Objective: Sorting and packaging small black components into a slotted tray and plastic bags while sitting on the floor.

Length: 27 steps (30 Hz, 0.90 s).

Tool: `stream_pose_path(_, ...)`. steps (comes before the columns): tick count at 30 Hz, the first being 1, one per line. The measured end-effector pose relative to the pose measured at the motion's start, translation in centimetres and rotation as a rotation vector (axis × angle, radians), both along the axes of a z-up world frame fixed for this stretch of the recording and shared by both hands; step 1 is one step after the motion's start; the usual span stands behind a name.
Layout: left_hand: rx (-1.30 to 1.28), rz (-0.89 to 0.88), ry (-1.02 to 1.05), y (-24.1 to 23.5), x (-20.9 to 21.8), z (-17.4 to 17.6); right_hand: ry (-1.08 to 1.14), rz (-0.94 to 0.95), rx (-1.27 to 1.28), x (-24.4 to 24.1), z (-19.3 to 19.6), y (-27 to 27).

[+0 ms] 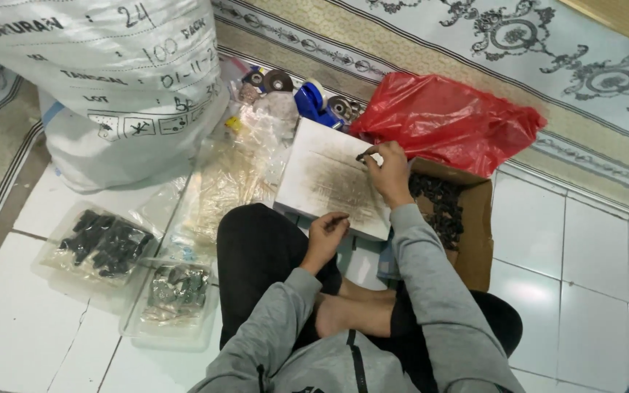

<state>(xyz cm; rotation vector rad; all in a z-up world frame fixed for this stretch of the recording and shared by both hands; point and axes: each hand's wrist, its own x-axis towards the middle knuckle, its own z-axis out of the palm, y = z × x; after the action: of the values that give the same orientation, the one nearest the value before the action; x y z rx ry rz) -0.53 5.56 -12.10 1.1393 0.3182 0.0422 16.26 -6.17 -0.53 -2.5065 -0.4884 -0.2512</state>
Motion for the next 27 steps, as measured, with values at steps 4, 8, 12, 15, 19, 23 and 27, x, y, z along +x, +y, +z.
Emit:
stream_pose_path(4, -0.014, 0.016, 0.009, 0.2, 0.1, 0.4, 0.025, -0.017, -0.069, 2.9, -3.0, 1.1)
stream_pose_path(8, 0.006, -0.009, 0.003, 0.1, 0.2, -0.2, 0.054, -0.026, -0.212, 4.1, -4.7, 1.1)
stream_pose_path(12, 0.012, -0.006, 0.019, 0.0, 0.2, -0.1, 0.058, -0.021, -0.250, 4.0, -5.2, 0.8)
stream_pose_path(15, 0.003, -0.007, 0.036, 0.1, 0.2, 0.5, 0.080, -0.016, -0.215, 3.4, -4.3, 1.4)
stream_pose_path(19, -0.021, 0.008, 0.042, -0.1, 0.2, 0.3, 0.082, -0.011, -0.231, 3.6, -4.9, 1.4)
stream_pose_path(23, 0.001, -0.006, 0.043, 0.1, 0.1, 0.8, 0.078, -0.012, -0.242, 3.5, -4.9, 1.3)
stream_pose_path(27, 0.031, -0.021, 0.037, 0.2, 0.0, 0.3, 0.099, -0.011, -0.198, 3.4, -5.1, 0.5)
